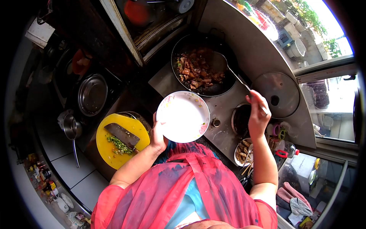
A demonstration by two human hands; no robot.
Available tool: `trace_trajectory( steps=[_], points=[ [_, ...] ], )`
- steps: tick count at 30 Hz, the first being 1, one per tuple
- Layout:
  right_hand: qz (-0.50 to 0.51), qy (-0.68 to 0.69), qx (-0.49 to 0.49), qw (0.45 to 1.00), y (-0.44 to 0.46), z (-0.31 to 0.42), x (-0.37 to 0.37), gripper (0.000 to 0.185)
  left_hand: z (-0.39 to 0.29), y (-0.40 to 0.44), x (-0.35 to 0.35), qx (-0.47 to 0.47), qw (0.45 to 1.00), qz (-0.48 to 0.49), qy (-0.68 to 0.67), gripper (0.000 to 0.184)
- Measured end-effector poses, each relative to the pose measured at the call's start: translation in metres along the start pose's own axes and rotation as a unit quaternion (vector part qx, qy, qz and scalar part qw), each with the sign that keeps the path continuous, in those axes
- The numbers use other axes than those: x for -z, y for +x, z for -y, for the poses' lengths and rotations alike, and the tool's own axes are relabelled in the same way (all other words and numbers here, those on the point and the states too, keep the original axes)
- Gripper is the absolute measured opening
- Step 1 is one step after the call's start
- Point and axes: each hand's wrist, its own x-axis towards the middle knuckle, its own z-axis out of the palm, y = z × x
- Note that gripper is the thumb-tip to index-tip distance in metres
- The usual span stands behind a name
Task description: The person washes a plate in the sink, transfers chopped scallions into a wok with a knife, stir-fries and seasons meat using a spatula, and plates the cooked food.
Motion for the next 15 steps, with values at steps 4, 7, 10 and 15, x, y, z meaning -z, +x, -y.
trace_trajectory(
  steps=[4, 7, 10, 15],
  points=[
    [-0.131, 0.227, -0.250, 0.932, 0.025, -0.021, 0.025, 0.024, 0.001, 0.000, 0.001, 0.003, 1.000, 0.000, -0.003, 0.053],
    [-0.155, 0.302, -0.306, 0.890, 0.030, -0.037, 0.036, 0.026, 0.000, 0.000, 0.000, 0.000, 1.000, -0.001, -0.008, 0.053],
    [-0.131, 0.296, -0.288, 0.901, 0.033, -0.031, 0.039, 0.027, 0.000, -0.002, -0.001, -0.001, 1.000, -0.002, -0.011, 0.053],
    [-0.041, 0.176, -0.196, 0.964, 0.055, 0.001, 0.032, 0.024, 0.000, -0.001, 0.001, 0.003, 1.000, 0.000, -0.011, 0.053]
  ],
)
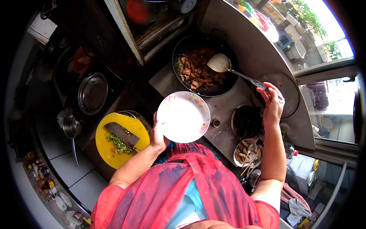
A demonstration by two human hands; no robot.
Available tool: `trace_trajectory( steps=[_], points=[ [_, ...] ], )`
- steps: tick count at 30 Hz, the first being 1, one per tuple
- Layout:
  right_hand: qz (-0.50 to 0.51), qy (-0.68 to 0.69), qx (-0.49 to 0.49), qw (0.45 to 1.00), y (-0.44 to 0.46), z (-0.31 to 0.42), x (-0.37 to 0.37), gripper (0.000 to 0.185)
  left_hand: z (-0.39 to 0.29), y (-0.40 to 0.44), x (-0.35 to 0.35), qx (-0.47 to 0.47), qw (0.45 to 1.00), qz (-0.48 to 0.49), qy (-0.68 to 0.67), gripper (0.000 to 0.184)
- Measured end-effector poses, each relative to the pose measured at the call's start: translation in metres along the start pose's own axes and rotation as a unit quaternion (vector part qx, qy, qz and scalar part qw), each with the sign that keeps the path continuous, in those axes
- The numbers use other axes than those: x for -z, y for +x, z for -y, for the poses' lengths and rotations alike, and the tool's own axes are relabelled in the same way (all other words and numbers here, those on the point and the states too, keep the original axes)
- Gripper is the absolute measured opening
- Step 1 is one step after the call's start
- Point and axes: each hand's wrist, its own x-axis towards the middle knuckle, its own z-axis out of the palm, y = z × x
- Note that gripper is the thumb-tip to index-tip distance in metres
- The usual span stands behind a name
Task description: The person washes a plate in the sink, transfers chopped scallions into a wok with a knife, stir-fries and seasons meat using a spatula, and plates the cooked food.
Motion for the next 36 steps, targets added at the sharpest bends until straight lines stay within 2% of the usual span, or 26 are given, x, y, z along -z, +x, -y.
trace_trajectory(
  steps=[6, 10, 20, 26, 27, 30, 32, 34, 36],
  points=[
    [0.076, -0.162, 0.063, 0.982, 0.021, 0.021, -0.018, 0.024, 0.003, 0.001, 0.003, 0.001, 1.000, -0.001, -0.008, 0.053],
    [0.095, -0.245, 0.053, 0.963, 0.028, 0.034, -0.024, 0.024, 0.006, 0.002, 0.006, -0.006, 1.000, 0.003, -0.010, 0.053],
    [0.119, -0.345, 0.109, 0.925, 0.040, 0.041, -0.031, 0.022, 0.006, 0.003, 0.009, 0.003, 1.000, 0.008, -0.014, 0.051],
    [0.142, -0.443, 0.083, 0.881, 0.048, 0.058, -0.050, 0.024, 0.004, 0.001, 0.005, -0.006, 1.000, 0.005, -0.003, 0.050],
    [0.144, -0.445, 0.079, 0.880, 0.052, 0.058, -0.052, 0.025, 0.004, 0.001, 0.006, -0.007, 1.000, 0.007, -0.004, 0.050],
    [0.119, -0.355, 0.013, 0.927, 0.077, 0.037, -0.040, 0.026, 0.004, 0.000, 0.004, -0.004, 1.000, 0.005, -0.005, 0.050],
    [0.091, -0.176, -0.018, 0.980, 0.086, 0.002, -0.023, 0.025, 0.004, 0.000, 0.004, -0.005, 1.000, -0.002, -0.010, 0.050],
    [0.096, -0.064, -0.025, 0.993, 0.069, -0.018, -0.033, 0.024, 0.005, 0.000, 0.003, -0.011, 1.000, 0.000, -0.014, 0.049],
    [0.121, -0.106, -0.030, 0.987, 0.061, -0.032, -0.048, 0.023, 0.006, 0.000, 0.004, -0.020, 1.000, 0.008, -0.015, 0.049]
  ],
)
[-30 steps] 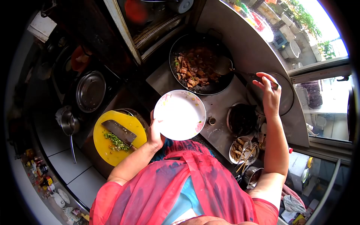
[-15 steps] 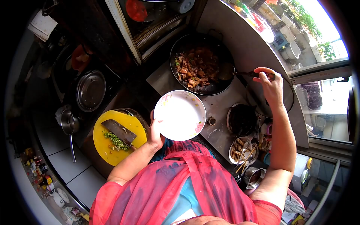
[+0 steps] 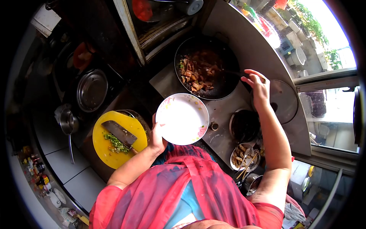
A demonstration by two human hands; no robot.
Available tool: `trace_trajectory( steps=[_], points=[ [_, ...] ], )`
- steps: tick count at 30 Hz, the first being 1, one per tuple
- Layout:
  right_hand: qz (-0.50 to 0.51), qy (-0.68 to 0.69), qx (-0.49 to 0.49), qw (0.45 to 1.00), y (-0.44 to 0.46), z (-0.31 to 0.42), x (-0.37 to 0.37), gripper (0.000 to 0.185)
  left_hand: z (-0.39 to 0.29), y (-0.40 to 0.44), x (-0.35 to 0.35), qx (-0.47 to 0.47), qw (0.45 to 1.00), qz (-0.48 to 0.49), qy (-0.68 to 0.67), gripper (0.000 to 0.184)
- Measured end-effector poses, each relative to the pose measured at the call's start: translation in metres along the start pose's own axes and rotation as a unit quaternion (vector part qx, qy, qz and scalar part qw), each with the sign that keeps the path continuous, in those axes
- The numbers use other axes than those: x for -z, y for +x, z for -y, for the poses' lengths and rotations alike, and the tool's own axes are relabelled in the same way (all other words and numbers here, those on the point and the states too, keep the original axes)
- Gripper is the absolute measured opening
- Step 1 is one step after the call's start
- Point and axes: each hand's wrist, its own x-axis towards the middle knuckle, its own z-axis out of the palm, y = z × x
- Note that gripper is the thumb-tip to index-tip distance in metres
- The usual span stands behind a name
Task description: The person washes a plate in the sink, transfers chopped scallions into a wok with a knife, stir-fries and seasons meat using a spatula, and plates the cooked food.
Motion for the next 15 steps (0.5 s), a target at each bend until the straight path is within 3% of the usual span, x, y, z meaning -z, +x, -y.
trace_trajectory(
  steps=[4, 6, 10, 15],
  points=[
    [0.052, -0.091, 0.137, 0.985, -0.033, 0.041, -0.038, 0.018, 0.000, 0.001, 0.000, 0.002, 1.000, 0.001, 0.002, 0.049],
    [0.056, -0.134, 0.148, 0.978, -0.033, 0.052, -0.033, 0.017, 0.000, 0.003, -0.001, 0.006, 1.000, 0.002, 0.005, 0.049],
    [0.014, -0.216, 0.111, 0.970, 0.010, 0.040, 0.013, 0.020, 0.003, 0.008, 0.002, 0.014, 1.000, -0.003, -0.014, 0.049],
    [0.038, -0.014, -0.035, 0.999, 0.055, 0.001, 0.066, 0.024, -0.002, 0.008, 0.000, 0.009, 1.000, -0.014, -0.010, 0.050]
  ],
)
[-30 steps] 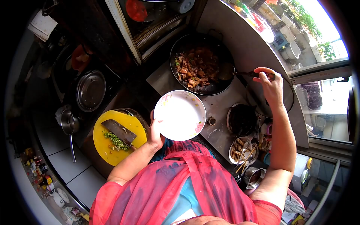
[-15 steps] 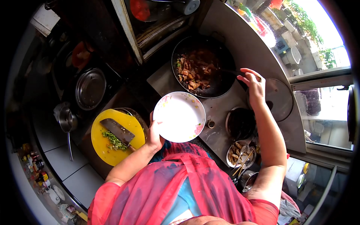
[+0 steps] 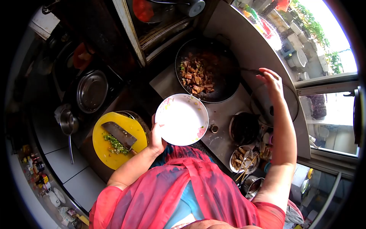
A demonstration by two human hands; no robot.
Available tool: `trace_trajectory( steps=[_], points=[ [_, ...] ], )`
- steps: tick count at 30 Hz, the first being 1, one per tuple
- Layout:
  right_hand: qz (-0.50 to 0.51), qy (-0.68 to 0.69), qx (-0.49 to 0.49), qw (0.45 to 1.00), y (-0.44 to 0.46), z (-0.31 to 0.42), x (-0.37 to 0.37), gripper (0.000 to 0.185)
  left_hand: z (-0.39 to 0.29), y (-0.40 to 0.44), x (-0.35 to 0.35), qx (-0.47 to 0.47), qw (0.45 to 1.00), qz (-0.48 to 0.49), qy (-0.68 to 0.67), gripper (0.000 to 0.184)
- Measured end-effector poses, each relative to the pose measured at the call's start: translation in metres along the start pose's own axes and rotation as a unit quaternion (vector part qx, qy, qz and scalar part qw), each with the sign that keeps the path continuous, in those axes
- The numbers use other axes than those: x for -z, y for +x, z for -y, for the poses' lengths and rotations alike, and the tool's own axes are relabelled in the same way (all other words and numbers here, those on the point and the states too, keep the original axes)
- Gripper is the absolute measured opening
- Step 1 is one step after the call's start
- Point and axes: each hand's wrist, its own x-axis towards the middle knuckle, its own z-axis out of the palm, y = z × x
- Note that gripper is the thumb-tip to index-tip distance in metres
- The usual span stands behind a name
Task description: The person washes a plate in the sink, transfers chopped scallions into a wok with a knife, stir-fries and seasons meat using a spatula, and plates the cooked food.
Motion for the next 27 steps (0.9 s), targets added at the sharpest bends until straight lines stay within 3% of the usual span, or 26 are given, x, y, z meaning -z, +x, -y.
trace_trajectory(
  steps=[3, 5, 8, 9, 11, 15, 20, 24, 27],
  points=[
    [0.012, 0.183, -0.067, 0.981, -0.006, -0.054, -0.024, 0.027, -0.002, -0.001, -0.001, -0.022, 1.000, 0.003, 0.019, 0.050],
    [0.059, 0.170, -0.011, 0.984, -0.021, -0.054, -0.045, 0.025, 0.002, 0.006, 0.011, -0.001, 1.000, 0.001, -0.006, 0.050],
    [0.107, 0.038, 0.097, 0.989, -0.053, -0.022, -0.061, 0.022, 0.001, 0.008, 0.016, 0.004, 1.000, -0.001, -0.021, 0.049],
    [0.123, -0.019, 0.171, 0.977, -0.066, -0.009, -0.064, 0.020, 0.000, 0.009, 0.015, 0.001, 1.000, 0.000, -0.024, 0.049],
    [0.129, -0.108, 0.210, 0.963, -0.093, 0.021, -0.066, 0.017, -0.006, 0.013, 0.010, 0.000, 1.000, -0.006, -0.020, 0.049],
    [0.050, -0.182, 0.180, 0.965, -0.089, 0.017, -0.047, 0.016, -0.024, 0.032, -0.014, -0.068, 0.997, -0.017, 0.026, 0.048],
    [0.020, -0.096, 0.037, 0.995, -0.072, 0.031, -0.002, 0.021, -0.049, 0.035, -0.039, -0.147, 0.985, -0.035, 0.086, 0.048],
    [-0.037, 0.049, -0.083, 0.995, -0.071, -0.012, 0.008, 0.024, -0.052, 0.031, -0.024, -0.121, 0.989, -0.061, 0.064, 0.049],
    [-0.069, 0.231, -0.091, 0.966, -0.082, -0.093, -0.044, 0.029, -0.056, 0.024, -0.018, -0.119, 0.986, -0.085, 0.074, 0.051]
  ],
)
